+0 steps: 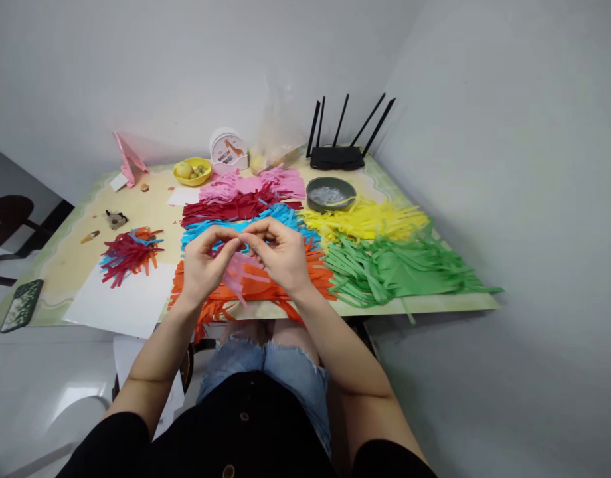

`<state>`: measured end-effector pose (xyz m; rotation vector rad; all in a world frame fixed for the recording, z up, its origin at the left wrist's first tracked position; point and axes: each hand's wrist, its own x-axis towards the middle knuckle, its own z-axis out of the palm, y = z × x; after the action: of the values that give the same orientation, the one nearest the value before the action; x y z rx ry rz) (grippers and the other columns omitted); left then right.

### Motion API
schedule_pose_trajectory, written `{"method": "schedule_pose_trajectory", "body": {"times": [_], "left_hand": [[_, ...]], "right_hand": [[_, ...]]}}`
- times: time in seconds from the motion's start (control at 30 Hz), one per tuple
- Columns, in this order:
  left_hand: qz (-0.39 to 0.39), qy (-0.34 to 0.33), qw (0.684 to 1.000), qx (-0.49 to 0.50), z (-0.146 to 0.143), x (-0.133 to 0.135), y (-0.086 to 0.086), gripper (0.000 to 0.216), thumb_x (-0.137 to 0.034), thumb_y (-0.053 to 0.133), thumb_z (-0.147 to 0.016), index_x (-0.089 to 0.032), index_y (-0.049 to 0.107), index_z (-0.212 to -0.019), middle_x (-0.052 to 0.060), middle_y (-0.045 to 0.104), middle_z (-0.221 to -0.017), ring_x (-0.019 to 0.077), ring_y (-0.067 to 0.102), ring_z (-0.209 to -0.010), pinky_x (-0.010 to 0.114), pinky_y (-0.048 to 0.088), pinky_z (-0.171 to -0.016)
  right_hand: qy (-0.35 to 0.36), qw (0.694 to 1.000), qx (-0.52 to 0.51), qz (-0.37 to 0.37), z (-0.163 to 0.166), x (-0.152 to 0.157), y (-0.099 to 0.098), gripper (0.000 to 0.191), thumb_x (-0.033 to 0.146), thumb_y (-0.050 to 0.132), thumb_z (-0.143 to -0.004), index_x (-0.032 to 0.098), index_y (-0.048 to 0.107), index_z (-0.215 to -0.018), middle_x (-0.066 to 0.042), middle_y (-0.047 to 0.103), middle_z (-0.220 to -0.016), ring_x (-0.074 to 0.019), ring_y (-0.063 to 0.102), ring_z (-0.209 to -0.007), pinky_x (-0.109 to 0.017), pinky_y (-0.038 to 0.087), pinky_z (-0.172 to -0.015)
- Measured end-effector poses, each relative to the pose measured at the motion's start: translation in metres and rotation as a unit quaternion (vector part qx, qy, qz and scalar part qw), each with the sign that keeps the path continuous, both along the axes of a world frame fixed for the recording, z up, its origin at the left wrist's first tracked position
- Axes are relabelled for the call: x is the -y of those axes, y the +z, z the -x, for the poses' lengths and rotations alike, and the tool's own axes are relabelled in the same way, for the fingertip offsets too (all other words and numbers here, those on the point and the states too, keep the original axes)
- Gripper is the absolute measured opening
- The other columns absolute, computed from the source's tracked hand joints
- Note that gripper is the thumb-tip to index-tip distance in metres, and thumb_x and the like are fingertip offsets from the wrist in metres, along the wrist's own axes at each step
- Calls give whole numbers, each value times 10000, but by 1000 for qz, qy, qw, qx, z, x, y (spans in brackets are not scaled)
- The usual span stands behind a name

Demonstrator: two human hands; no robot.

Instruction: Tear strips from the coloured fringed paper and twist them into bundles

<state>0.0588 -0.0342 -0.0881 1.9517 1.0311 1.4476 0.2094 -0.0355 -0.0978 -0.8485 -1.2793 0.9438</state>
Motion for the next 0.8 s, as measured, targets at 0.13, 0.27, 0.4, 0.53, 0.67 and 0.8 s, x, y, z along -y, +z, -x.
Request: {"method": "schedule_pose_trajectory", "body": {"times": [0.13, 0.27, 0.4, 0.53, 0.67, 0.8], "left_hand": [[31, 15, 996, 81, -5, 0, -6, 168, -341, 706, -880, -185, 648, -850, 18, 694, -825, 131, 660, -767, 244, 526, -743], [75, -45, 993, 78, 0, 1, -8, 177, -346, 715, -875, -176, 667, -857, 39, 710, -848, 144, 675, -790, 265, 535, -777], [57, -7, 995, 78, 3, 4, -12, 166, -322, 724, -872, -177, 645, -854, 29, 707, -839, 137, 694, -799, 253, 540, -787], [84, -2, 990, 114, 4, 5, -13, 210, -353, 757, -845, -177, 642, -850, 20, 703, -838, 135, 712, -800, 244, 555, -781], [116, -49, 986, 109, 8, 1, -12, 266, -407, 798, -796, -177, 723, -906, 57, 755, -918, 163, 721, -844, 277, 559, -818], [131, -40, 984, 113, 14, -2, -16, 232, -411, 780, -812, -182, 762, -842, 55, 766, -856, 170, 708, -807, 295, 547, -803]], "right_hand": [[-11, 1000, -7, -2, 1, 0, -1, 276, 443, 763, -814, 177, 692, -797, 50, 577, -550, -61, 477, -439, -198, 388, -432], [11, 999, -14, 36, 0, -4, -4, 334, 490, 788, -757, 171, 697, -794, 69, 520, -492, -58, 405, -411, -205, 336, -413], [37, 998, 33, 34, -2, -5, -7, 300, 452, 790, -759, 164, 725, -812, 70, 524, -497, -58, 408, -431, -208, 344, -448], [42, 997, 64, 8, -9, -5, -5, 232, 386, 770, -790, 162, 750, -846, 43, 597, -557, -69, 466, -466, -213, 368, -474], [16, 993, 115, -21, -13, -2, 1, 190, 355, 736, -827, 165, 748, -814, 32, 594, -565, -76, 467, -489, -217, 354, -482], [0, 989, 146, -31, -9, -1, 6, 220, 382, 731, -833, 164, 740, -806, 37, 567, -546, -77, 453, -484, -223, 346, -482]]}}
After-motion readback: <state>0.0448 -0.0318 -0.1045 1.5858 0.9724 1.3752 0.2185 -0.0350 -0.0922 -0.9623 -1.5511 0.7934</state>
